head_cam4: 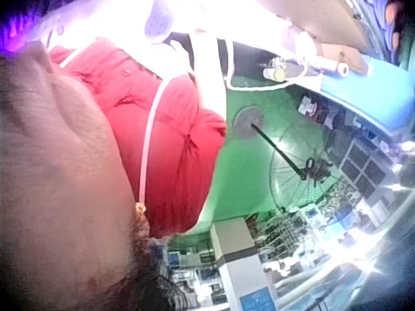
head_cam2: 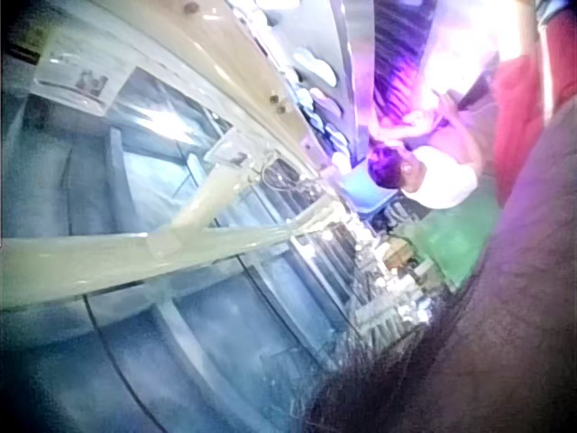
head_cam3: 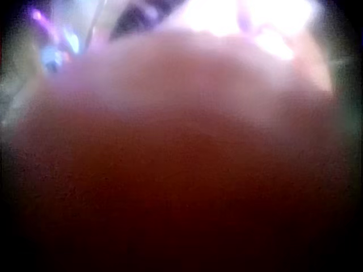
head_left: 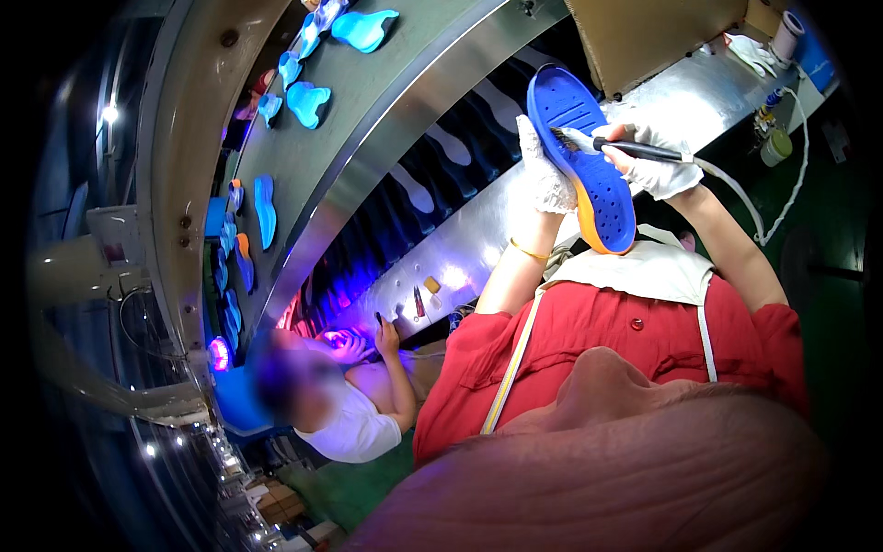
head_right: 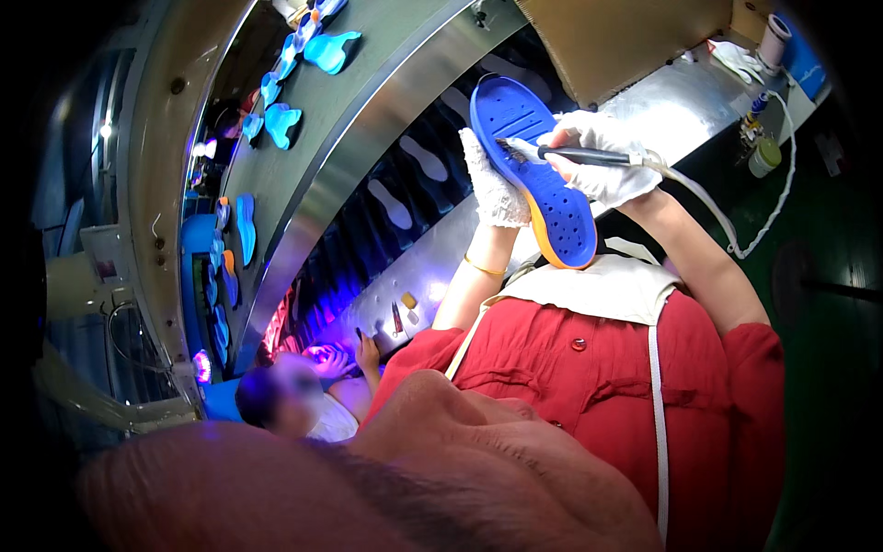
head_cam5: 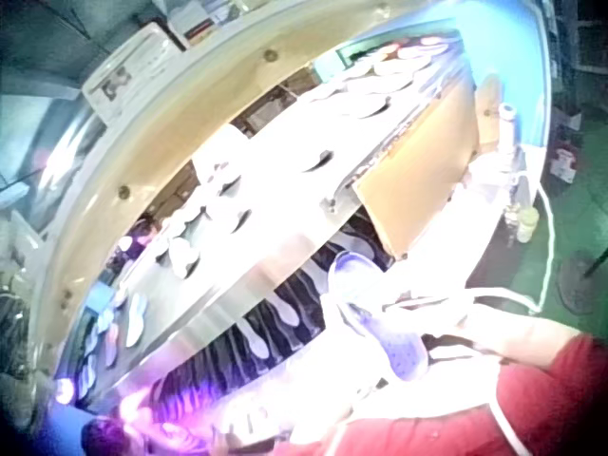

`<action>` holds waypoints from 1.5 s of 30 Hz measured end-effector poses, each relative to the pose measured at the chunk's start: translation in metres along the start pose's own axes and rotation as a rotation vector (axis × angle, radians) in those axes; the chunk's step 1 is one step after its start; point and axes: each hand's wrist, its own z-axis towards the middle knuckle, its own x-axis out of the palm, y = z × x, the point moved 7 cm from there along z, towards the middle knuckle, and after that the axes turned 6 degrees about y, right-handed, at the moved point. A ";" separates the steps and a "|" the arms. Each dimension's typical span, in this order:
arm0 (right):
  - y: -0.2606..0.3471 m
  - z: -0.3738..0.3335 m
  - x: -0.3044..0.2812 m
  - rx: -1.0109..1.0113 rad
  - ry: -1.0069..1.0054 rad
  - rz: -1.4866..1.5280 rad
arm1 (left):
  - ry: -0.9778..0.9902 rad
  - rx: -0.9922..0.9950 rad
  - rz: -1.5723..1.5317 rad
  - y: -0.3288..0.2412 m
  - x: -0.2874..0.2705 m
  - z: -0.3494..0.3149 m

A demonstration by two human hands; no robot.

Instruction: The person cleans blue shoe soles using a brush tool at a workstation, reaching to place and retrieve items from a conveyor belt and a storage box.

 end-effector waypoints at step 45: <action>-0.041 -0.027 0.013 0.446 0.020 0.571 | 0.841 0.221 -0.209 -0.049 0.039 0.027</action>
